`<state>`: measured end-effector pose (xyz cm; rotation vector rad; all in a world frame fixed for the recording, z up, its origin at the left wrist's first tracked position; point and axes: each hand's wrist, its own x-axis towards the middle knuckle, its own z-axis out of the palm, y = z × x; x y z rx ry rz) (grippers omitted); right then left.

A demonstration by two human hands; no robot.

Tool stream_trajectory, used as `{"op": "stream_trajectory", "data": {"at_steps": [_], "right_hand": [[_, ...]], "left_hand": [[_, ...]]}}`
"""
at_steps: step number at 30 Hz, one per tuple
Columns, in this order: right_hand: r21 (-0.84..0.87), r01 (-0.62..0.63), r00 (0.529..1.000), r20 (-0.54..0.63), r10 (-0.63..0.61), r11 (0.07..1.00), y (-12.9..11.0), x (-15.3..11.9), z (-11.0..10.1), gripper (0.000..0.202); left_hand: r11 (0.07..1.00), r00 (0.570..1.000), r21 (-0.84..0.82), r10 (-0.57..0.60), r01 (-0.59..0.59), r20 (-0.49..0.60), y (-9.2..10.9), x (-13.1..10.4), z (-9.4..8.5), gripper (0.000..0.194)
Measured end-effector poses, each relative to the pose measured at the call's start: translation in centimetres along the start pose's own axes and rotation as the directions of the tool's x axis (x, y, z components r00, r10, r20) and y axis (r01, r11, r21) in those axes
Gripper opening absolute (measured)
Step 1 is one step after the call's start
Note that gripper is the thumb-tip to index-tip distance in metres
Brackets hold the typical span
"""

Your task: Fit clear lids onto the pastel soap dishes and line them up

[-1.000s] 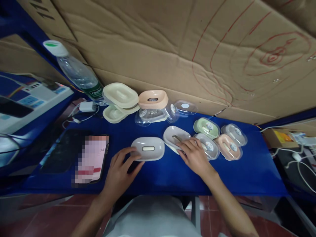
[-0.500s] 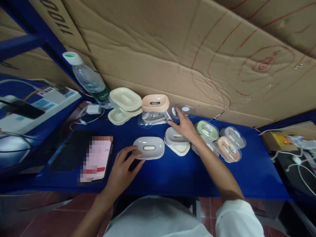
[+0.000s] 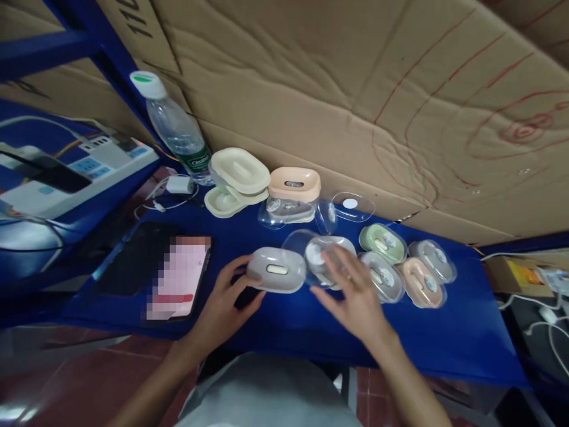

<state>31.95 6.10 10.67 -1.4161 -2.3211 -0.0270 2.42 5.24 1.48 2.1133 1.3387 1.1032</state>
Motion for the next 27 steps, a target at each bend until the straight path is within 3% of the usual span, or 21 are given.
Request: {"op": "stream_trajectory", "data": {"at_steps": [5,10,14,20,27], "right_hand": [[-0.027,0.154,0.97,0.196,-0.146,0.988,-3.6,-1.6,4.6,0.074],[-0.02,0.205,0.948,0.251,-0.194,0.979,-3.4,-0.2,5.7,0.071],[-0.01,0.264,0.944,0.207,-0.256,0.964,-2.6,0.3,6.5,0.074],[-0.021,0.313,0.945,0.102,-0.309,0.95,-1.5,-0.6,7.7,0.087],[-0.024,0.291,0.946,0.159,-0.284,0.956,-1.7,-1.0,8.0,0.08]], "left_hand": [[0.992,0.997,-0.101,-0.072,0.071,-0.011,0.4,-0.7,-0.4,0.032],[0.986,0.985,-0.072,-0.145,0.151,0.089,0.1,-1.6,-0.5,0.07],[0.983,0.98,-0.032,-0.18,0.183,0.081,-0.3,-1.7,-0.4,0.064],[0.994,0.992,-0.022,-0.101,0.103,0.072,0.0,-1.2,-0.5,0.055],[0.996,0.995,0.026,-0.086,0.085,0.047,-0.3,-0.7,-0.8,0.043]]}}
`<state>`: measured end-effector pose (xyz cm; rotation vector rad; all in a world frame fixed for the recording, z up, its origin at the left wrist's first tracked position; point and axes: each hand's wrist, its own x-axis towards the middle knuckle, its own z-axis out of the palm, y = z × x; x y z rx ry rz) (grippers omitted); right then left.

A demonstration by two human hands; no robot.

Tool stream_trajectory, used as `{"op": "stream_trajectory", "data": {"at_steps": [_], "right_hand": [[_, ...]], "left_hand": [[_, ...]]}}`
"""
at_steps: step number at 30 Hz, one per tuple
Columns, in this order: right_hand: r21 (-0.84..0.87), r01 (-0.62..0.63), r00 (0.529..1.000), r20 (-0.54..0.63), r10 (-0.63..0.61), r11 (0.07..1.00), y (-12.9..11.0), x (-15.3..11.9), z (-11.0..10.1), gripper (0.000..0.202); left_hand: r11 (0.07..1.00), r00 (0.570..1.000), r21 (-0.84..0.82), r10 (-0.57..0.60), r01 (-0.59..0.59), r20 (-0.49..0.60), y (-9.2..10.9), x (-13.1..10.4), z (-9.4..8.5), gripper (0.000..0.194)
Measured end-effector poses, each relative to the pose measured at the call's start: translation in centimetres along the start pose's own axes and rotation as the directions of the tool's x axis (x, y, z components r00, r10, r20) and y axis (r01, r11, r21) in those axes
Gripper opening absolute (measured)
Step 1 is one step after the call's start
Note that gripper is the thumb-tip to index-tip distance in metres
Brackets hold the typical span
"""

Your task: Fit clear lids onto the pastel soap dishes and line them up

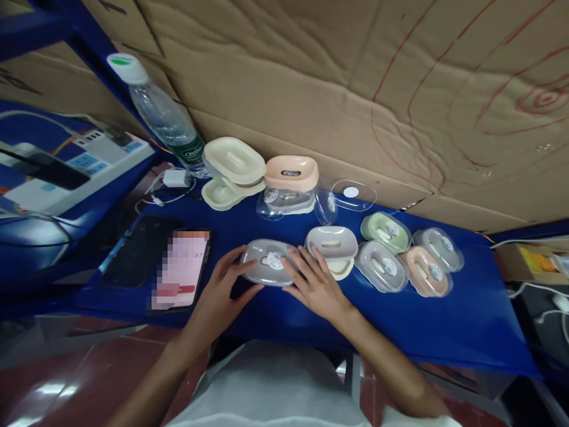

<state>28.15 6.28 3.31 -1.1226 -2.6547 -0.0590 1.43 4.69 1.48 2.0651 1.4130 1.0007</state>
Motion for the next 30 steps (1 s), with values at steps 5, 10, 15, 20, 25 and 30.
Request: {"op": "stream_trajectory", "data": {"at_steps": [5,10,15,20,25,30], "right_hand": [[0.051,0.03,0.999,0.039,-0.032,0.998,0.2,0.6,-0.7,0.069],[0.119,0.047,0.997,0.063,-0.055,0.992,0.2,0.5,-1.3,0.068],[0.128,0.024,0.997,0.072,-0.033,0.991,-0.1,0.1,-1.8,0.07],[0.141,0.026,0.999,0.025,-0.03,0.99,-0.5,0.0,-0.3,0.073],[0.159,-0.007,1.0,-0.016,0.01,0.987,-1.0,0.2,1.2,0.075],[0.187,0.008,0.999,0.042,-0.016,0.982,-0.6,0.5,-0.9,0.069]], "left_hand": [[0.999,0.999,-0.034,-0.04,0.04,-0.017,-0.2,-0.5,-0.3,0.045],[0.996,0.998,-0.064,-0.066,0.064,-0.025,0.0,-1.1,-0.3,0.048],[0.993,0.998,-0.099,-0.065,0.064,-0.007,0.2,-1.2,-0.7,0.053],[0.994,0.997,-0.079,-0.071,0.071,0.003,0.1,-1.0,-1.1,0.051],[0.996,0.998,-0.071,-0.056,0.056,0.006,-0.3,-0.6,-0.7,0.051],[0.992,0.999,-0.121,-0.048,0.045,-0.017,-0.7,-0.8,0.0,0.052]]}}
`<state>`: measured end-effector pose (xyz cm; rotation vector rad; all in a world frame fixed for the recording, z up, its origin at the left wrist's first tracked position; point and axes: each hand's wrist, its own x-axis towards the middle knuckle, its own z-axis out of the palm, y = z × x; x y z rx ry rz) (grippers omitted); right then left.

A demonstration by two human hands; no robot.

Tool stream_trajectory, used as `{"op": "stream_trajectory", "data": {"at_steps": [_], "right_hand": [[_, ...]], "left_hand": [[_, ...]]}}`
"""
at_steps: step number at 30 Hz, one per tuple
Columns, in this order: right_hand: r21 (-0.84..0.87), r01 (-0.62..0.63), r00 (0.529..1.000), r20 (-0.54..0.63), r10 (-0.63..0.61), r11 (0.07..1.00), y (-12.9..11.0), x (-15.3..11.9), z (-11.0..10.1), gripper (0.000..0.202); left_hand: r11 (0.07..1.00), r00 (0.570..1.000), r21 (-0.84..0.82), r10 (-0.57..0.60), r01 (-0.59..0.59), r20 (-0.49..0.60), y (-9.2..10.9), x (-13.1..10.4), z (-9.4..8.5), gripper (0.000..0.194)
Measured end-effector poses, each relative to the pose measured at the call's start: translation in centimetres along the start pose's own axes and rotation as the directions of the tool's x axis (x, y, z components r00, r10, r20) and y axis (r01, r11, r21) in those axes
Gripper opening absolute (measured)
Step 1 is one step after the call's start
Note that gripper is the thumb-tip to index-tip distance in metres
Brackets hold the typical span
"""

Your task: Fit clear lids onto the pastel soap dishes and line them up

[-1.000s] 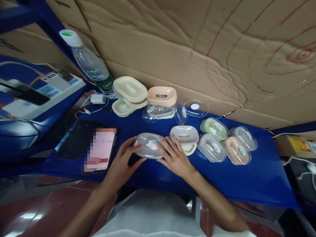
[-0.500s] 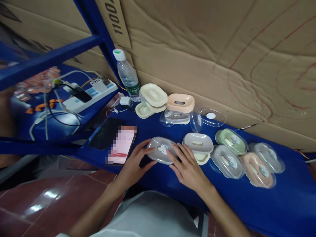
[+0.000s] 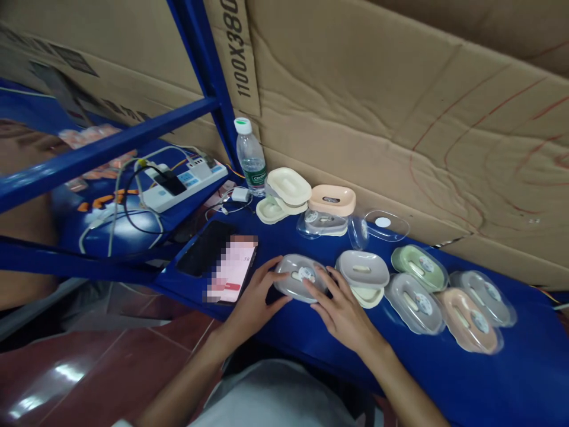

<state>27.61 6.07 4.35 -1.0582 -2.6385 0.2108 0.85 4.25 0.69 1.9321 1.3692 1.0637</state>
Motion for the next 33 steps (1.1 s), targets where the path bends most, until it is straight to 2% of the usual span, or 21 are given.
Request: {"op": "stream_trajectory", "data": {"at_steps": [3,5,12,16,20,25,29,33], "right_hand": [[-0.03,0.021,0.999,0.027,-0.021,0.999,-0.1,-0.1,-1.1,0.066],[-0.031,0.019,1.0,0.014,-0.019,0.999,-0.3,-0.1,-1.1,0.065],[0.062,-0.032,0.991,-0.128,0.04,0.998,-0.5,0.3,1.7,0.065],[0.097,-0.017,0.985,-0.168,0.033,0.995,-0.5,0.6,2.0,0.063],[0.098,-0.016,0.983,-0.182,0.034,0.995,-0.9,0.5,1.7,0.064],[0.021,-0.036,0.979,-0.199,0.039,0.999,-1.9,-1.1,2.4,0.068],[0.104,-0.074,0.97,-0.223,0.095,0.992,-2.2,-2.8,2.9,0.067],[0.201,-0.098,0.953,-0.263,0.151,0.975,-1.8,-3.9,2.8,0.067]], "left_hand": [[0.999,1.0,-0.039,0.015,-0.016,-0.02,-0.3,-0.3,0.4,0.052],[0.999,1.0,-0.05,0.012,-0.014,-0.029,-0.5,-0.4,0.6,0.051],[0.996,1.0,-0.087,-0.014,0.012,-0.024,-0.6,-0.2,0.2,0.049],[0.988,0.998,-0.142,-0.06,0.057,-0.013,-0.8,0.1,-0.2,0.061],[0.99,0.999,-0.135,-0.041,0.042,0.012,-0.7,-0.1,-0.2,0.073],[0.992,1.0,-0.125,-0.017,0.02,0.024,-0.5,-1.2,0.1,0.068],[0.994,0.998,-0.107,-0.011,0.017,0.057,0.1,-2.0,0.4,0.059],[0.994,0.997,-0.106,0.001,0.008,0.082,0.9,-2.2,0.6,0.058]]}}
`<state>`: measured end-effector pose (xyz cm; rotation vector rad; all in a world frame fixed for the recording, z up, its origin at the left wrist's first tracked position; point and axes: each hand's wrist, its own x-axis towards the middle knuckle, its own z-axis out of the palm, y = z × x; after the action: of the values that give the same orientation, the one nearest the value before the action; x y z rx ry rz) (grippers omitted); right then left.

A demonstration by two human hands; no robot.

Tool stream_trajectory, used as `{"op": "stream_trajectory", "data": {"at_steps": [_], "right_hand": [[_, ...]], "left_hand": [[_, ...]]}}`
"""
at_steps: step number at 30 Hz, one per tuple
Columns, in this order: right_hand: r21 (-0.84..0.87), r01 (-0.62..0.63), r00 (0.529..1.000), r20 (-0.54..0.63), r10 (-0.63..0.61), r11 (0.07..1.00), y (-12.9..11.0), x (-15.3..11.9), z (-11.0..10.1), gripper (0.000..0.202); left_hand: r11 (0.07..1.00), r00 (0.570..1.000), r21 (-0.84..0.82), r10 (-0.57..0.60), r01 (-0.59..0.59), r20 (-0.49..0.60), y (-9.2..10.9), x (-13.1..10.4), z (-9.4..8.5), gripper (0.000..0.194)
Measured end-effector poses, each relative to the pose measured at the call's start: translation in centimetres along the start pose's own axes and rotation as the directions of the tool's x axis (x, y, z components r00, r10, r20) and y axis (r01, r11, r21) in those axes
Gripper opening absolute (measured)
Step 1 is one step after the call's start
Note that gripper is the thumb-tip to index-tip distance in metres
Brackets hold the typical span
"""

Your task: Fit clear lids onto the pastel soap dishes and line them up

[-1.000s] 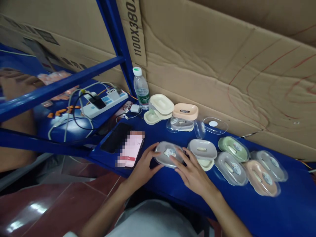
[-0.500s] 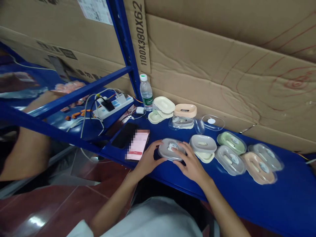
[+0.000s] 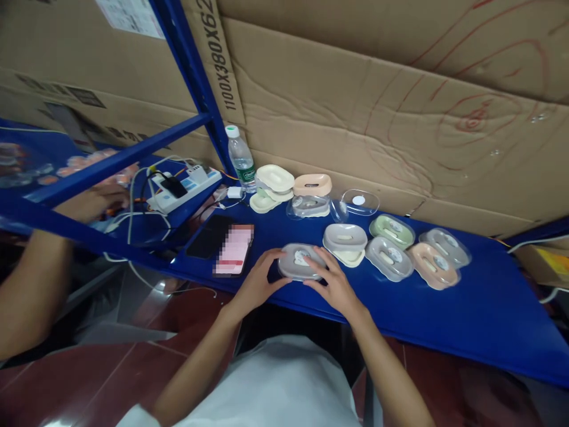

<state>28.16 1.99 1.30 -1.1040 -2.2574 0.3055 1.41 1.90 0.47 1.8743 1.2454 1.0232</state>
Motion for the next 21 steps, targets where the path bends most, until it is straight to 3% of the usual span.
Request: {"op": "stream_trajectory", "data": {"at_steps": [3,9,16,21], "right_hand": [[0.075,-0.025,1.0,-0.006,0.026,0.997,0.4,-0.3,-0.4,0.068],[0.222,-0.072,0.995,0.087,0.054,0.972,1.2,-0.8,-1.8,0.061],[0.24,-0.138,0.99,0.032,0.134,0.961,3.0,-1.6,-1.5,0.069],[0.165,-0.152,0.987,0.073,0.142,0.975,2.1,-2.1,-1.5,0.071]], "left_hand": [[1.0,0.999,-0.012,0.0,0.0,0.039,0.5,0.1,-0.4,0.053],[0.999,0.993,-0.03,-0.024,0.028,0.114,0.9,0.3,-0.4,0.049],[0.997,0.991,0.052,-0.061,0.055,0.121,1.2,0.4,0.7,0.056],[0.993,0.984,0.101,-0.072,0.056,0.163,1.3,0.3,0.2,0.065]]}}
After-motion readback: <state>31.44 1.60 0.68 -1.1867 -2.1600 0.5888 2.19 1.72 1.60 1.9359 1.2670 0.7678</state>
